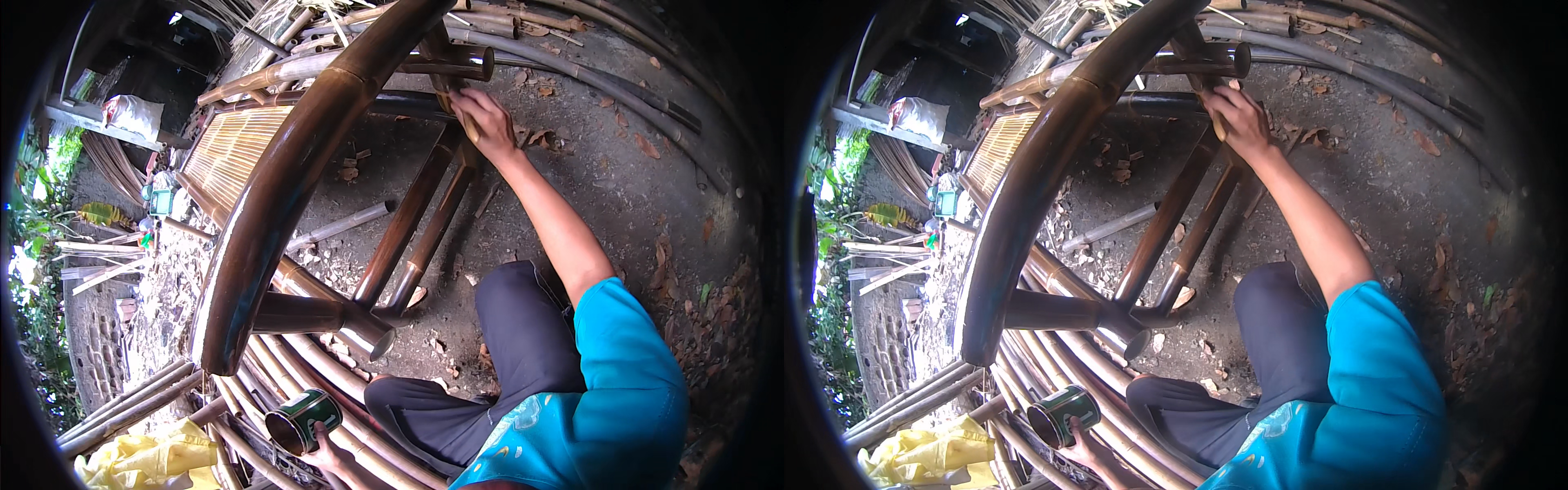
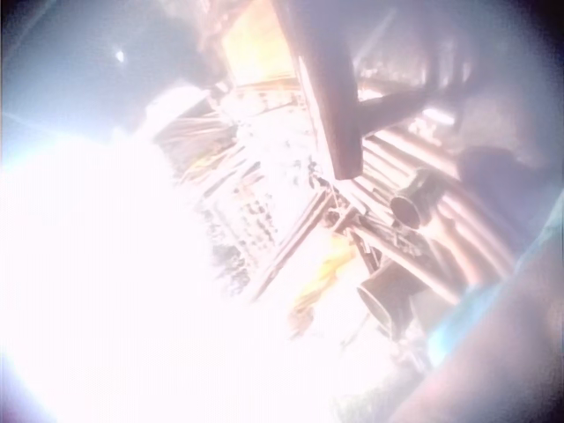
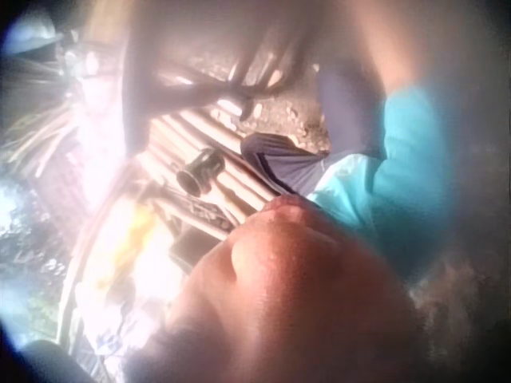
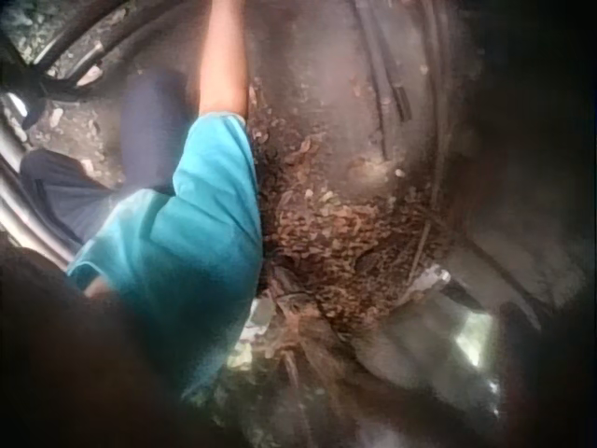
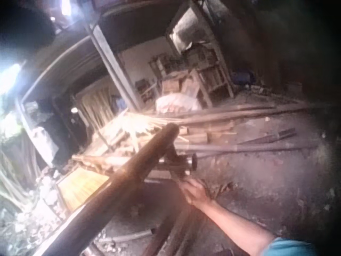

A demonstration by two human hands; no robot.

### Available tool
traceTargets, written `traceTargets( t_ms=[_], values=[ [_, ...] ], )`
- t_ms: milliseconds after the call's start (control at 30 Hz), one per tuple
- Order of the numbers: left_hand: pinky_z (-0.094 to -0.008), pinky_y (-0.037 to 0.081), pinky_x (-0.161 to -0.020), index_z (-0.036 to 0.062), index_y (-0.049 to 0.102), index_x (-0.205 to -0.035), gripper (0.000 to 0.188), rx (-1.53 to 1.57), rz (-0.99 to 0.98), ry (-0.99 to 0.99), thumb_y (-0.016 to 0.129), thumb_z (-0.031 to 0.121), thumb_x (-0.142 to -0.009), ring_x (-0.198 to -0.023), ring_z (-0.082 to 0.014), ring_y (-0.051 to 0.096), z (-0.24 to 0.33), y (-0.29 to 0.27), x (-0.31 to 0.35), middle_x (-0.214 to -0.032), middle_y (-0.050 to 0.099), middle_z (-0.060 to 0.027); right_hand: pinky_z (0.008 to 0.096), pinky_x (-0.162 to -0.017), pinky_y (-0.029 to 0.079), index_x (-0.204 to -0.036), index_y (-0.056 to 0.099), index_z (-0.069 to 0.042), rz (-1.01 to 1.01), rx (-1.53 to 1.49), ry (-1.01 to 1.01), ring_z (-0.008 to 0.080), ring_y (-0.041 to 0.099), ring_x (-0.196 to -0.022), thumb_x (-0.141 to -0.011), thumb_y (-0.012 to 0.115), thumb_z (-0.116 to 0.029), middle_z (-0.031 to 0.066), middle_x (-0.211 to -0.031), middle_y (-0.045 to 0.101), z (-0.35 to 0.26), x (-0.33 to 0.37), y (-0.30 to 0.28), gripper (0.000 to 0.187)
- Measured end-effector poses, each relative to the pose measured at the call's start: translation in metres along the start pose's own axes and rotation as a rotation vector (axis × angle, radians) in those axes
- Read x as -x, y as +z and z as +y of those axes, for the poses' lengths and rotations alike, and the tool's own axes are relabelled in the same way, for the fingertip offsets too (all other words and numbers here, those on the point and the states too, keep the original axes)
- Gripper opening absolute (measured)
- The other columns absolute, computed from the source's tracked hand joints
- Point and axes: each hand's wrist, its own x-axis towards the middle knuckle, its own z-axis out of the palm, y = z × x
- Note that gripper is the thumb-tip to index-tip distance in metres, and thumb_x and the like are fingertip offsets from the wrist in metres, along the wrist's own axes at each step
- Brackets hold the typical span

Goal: The person applies varnish to a bamboo chair using a brush. They repeatedly dip the brush into a can and coat the chair's slats and frame, moving around the chair to cover different sections.

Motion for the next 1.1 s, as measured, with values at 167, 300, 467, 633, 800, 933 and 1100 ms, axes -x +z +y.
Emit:
traceTargets(
  t_ms=[167, 300, 467, 633, 800, 933, 1100],
  values=[
    [-0.0443, 0.052, -0.101, 0.0038, 0.04, -0.15, 0.075, 0.069, -0.075, -0.065, 0.075, -0.002, -0.084, -0.119, -0.03, 0.057, 0.015, -0.007, 0.001, -0.139, 0.053, -0.0173, 0.0373, -0.084, 0.057, -0.114, 0.072, -0.012, -0.227, -0.016, -0.065, 0.0303, 0.069, -0.099, -0.084, 0.076, -0.011, 0.012, -0.114, 0.069, 0.02, 0.015, -0.033, 0.03],
    [-0.0391, 0.055, -0.094, -0.0033, 0.047, -0.142, 0.077, 0.012, 0.059, -0.034, 0.086, 0.004, -0.076, -0.108, -0.0272, 0.062, 0.016, -0.003, 0.006, -0.131, 0.06, -0.0178, 0.0362, -0.081, 0.058, -0.111, 0.072, -0.008, 0.028, -0.058, 0.02, 0.029, 0.07, -0.095, -0.088, 0.074, -0.01, 0.0125, -0.109, 0.071, -0.013, -0.001, -0.057, 0.023],
    [-0.0408, 0.055, -0.094, -0.0018, 0.046, -0.143, 0.068, 0.049, -0.07, -0.025, 0.077, -0.003, -0.082, -0.11, -0.0262, 0.062, 0.013, -0.006, 0.01, -0.131, 0.06, -0.0169, 0.0301, -0.076, 0.059, -0.111, 0.071, -0.002, 0.427, -0.39, 0.451, 0.0171, 0.071, -0.087, -0.095, 0.071, -0.012, 0.0101, -0.102, 0.074, -0.015, -0.011, -0.06, 0.019],
    [-0.0384, 0.057, -0.088, -0.0039, 0.051, -0.14, 0.065, 0.0, -0.054, -0.014, 0.08, 0.0, -0.082, -0.101, -0.0236, 0.064, 0.019, -0.004, 0.017, -0.124, 0.064, -0.015, 0.0262, -0.071, 0.059, -0.111, 0.071, 0.001, 0.405, -0.67, 0.685, 0.0119, 0.069, -0.083, -0.097, 0.07, -0.017, 0.0081, -0.097, 0.073, 0.0, -0.032, -0.053, 0.022],
    [-0.0402, 0.053, -0.097, -0.002, 0.046, -0.143, 0.073, 0.136, -0.11, -0.071, 0.079, -0.004, -0.078, -0.111, -0.0271, 0.062, 0.042, 0.002, 0.025, -0.13, 0.061, -0.0169, 0.0258, -0.064, 0.053, -0.106, 0.074, -0.004, 0.292, -0.424, 0.726, 0.0104, 0.068, -0.07, -0.094, 0.073, -0.021, 0.0048, -0.086, 0.074, 0.017, -0.047, -0.063, 0.021],
    [-0.0402, 0.048, -0.101, -0.0015, 0.05, -0.139, 0.069, 0.106, -0.118, -0.209, 0.083, 0.004, -0.079, -0.107, -0.0242, 0.062, 0.059, -0.006, 0.025, -0.127, 0.062, -0.0139, 0.0245, -0.068, 0.052, -0.106, 0.075, -0.007, 0.301, -0.374, 0.564, 0.0071, 0.067, -0.076, -0.096, 0.071, -0.024, 0.0039, -0.086, 0.074, 0.012, -0.076, -0.065, 0.02],
    [-0.0367, 0.057, -0.09, -0.0057, 0.05, -0.136, 0.067, 0.126, -0.106, -0.146, 0.08, -0.008, -0.076, -0.1, -0.0249, 0.067, 0.059, -0.012, 0.032, -0.12, 0.064, -0.0155, 0.0274, -0.08, 0.058, -0.125, 0.065, -0.004, 0.366, -0.846, 0.631, 0.0121, 0.066, -0.092, -0.099, 0.068, -0.023, 0.007, -0.117, 0.068, -0.008, -0.108, -0.028, 0.032]
  ],
)
